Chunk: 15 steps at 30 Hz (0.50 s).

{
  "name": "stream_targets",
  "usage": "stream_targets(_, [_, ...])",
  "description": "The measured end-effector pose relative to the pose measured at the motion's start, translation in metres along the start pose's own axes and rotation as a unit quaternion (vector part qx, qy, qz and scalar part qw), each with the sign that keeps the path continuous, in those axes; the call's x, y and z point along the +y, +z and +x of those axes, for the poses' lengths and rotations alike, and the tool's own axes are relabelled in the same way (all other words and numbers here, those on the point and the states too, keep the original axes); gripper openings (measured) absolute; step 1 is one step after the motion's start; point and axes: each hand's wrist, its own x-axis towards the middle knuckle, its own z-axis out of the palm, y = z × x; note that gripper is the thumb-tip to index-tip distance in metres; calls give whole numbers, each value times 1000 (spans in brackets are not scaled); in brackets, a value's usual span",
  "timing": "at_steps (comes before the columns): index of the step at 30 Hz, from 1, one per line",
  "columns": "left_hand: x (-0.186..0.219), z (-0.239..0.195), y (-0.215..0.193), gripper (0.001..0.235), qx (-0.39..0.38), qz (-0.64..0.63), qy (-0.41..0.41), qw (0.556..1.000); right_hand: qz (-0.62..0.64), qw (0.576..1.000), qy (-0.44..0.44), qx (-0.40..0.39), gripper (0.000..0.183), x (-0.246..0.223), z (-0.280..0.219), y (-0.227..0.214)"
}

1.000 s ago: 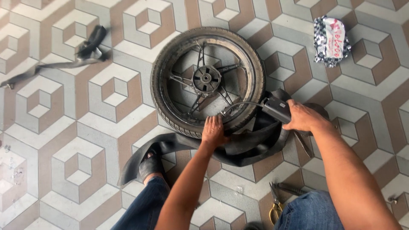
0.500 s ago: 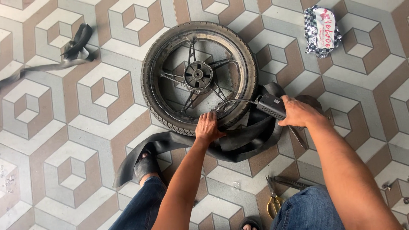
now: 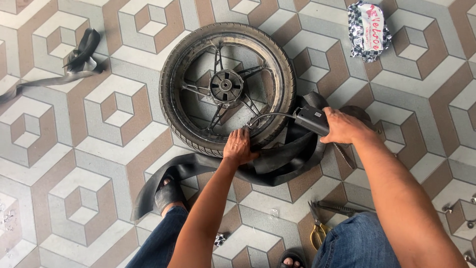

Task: The person attaches a portable air compressor to the valve stem of a motorcycle tire lying on the floor and inflates it. The person holds the compressor and the valve while the tire inflates.

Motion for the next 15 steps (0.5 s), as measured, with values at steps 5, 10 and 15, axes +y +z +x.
stream_targets(5, [3,1,-3,116,5,-10,1,1000,-4,1000,-4,-3,107,2,3,1])
stream_targets(10, [6,0,-6,112,7,-31,-15,999,-6,1000,-2,-7,108,5,3,5])
stream_targets(15, [1,-1,1,112,-2,-3,3,1000,1,1000,1,-11,108,2,2,2])
